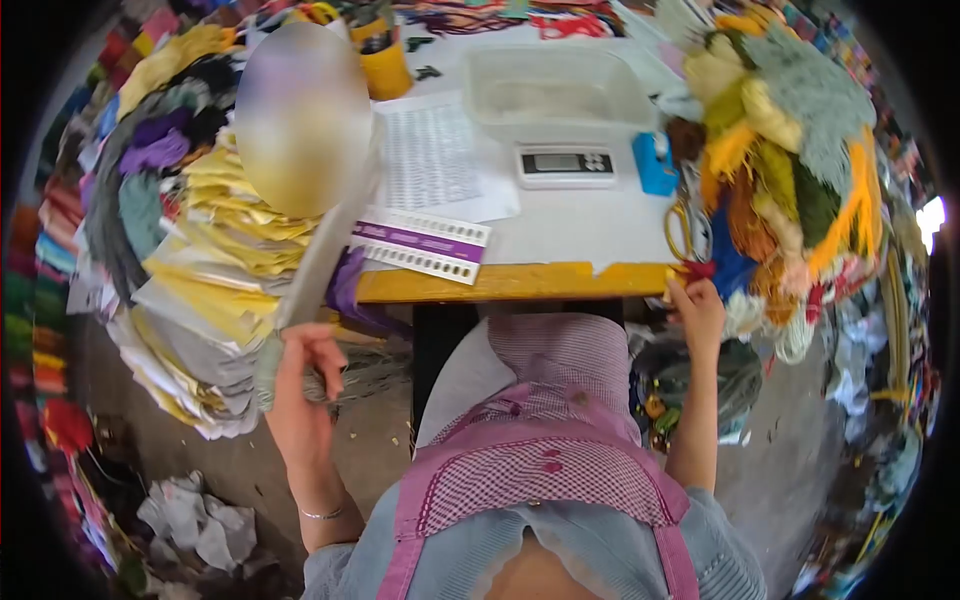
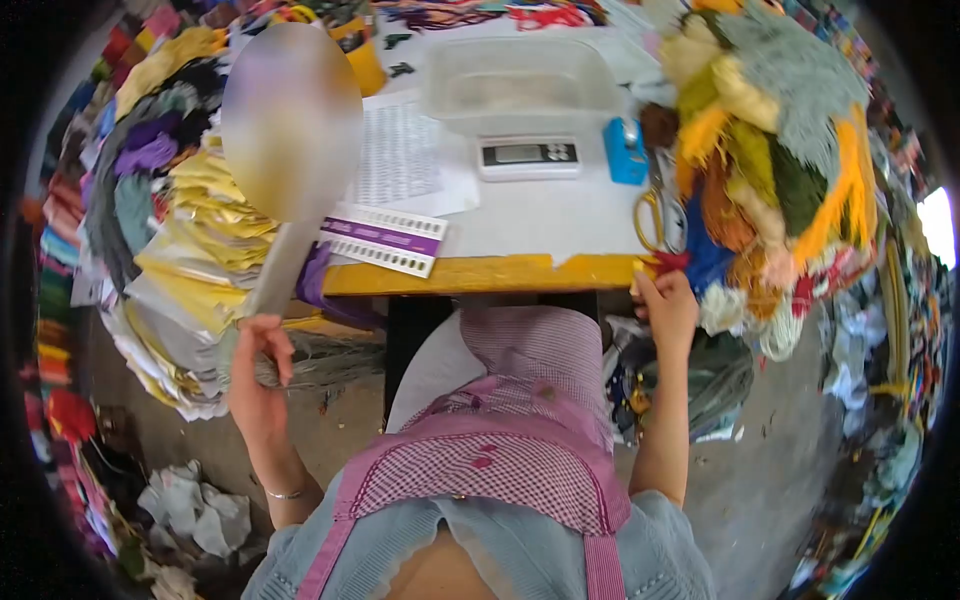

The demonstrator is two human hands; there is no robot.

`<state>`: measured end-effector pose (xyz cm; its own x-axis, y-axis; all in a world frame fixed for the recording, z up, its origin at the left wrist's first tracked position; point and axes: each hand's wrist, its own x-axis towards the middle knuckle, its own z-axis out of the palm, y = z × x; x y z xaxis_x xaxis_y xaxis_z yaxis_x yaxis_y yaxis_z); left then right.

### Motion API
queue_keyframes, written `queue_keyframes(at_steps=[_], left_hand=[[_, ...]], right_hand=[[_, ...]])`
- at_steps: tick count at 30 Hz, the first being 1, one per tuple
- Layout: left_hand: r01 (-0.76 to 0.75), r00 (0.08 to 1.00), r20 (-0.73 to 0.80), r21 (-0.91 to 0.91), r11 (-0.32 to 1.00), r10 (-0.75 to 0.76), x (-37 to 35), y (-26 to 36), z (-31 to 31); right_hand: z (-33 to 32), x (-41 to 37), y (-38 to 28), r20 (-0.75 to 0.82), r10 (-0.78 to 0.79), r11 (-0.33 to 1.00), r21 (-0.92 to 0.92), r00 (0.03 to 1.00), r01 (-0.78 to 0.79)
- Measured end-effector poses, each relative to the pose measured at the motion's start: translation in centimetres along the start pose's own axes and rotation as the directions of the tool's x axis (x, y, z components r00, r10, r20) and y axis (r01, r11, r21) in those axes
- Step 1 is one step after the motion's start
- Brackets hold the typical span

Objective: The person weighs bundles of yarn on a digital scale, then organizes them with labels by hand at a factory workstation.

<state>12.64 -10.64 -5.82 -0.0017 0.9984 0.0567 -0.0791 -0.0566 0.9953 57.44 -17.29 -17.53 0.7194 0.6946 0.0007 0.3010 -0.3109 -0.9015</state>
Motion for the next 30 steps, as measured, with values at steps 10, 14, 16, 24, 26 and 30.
queue_keyframes(at_steps=[10,14,16,24,26,30], left_hand=[[-0.241,0.963,0.142,0.063,0.968,0.231,0.0,1.8,3.2],[-0.550,0.822,0.445,0.461,0.696,0.355,1.1,3.9,4.9],[-0.612,0.787,0.458,0.491,0.621,0.414,1.4,4.5,5.0],[-0.498,0.866,-0.150,-0.192,0.845,0.476,0.6,6.2,1.2],[-0.271,0.962,-0.202,-0.657,0.703,0.182,0.9,6.8,1.1],[-0.181,0.983,-0.055,-0.396,0.900,0.174,1.5,4.5,-0.3]], right_hand=[[4.2,-6.1,-12.7,0.490,-0.275,0.955,0.236,0.827,0.178],[12.2,-8.8,-16.5,0.590,-0.764,0.638,0.630,0.262,0.443],[15.9,-10.5,-16.7,0.543,-0.826,0.559,0.761,0.150,0.328],[11.1,-7.0,-15.6,0.784,-0.621,0.740,0.594,-0.020,0.315],[9.6,-5.9,-15.8,0.827,-0.562,0.786,0.542,-0.022,0.298],[10.4,-6.2,-13.5,0.907,-0.416,0.843,0.359,0.063,0.400]])
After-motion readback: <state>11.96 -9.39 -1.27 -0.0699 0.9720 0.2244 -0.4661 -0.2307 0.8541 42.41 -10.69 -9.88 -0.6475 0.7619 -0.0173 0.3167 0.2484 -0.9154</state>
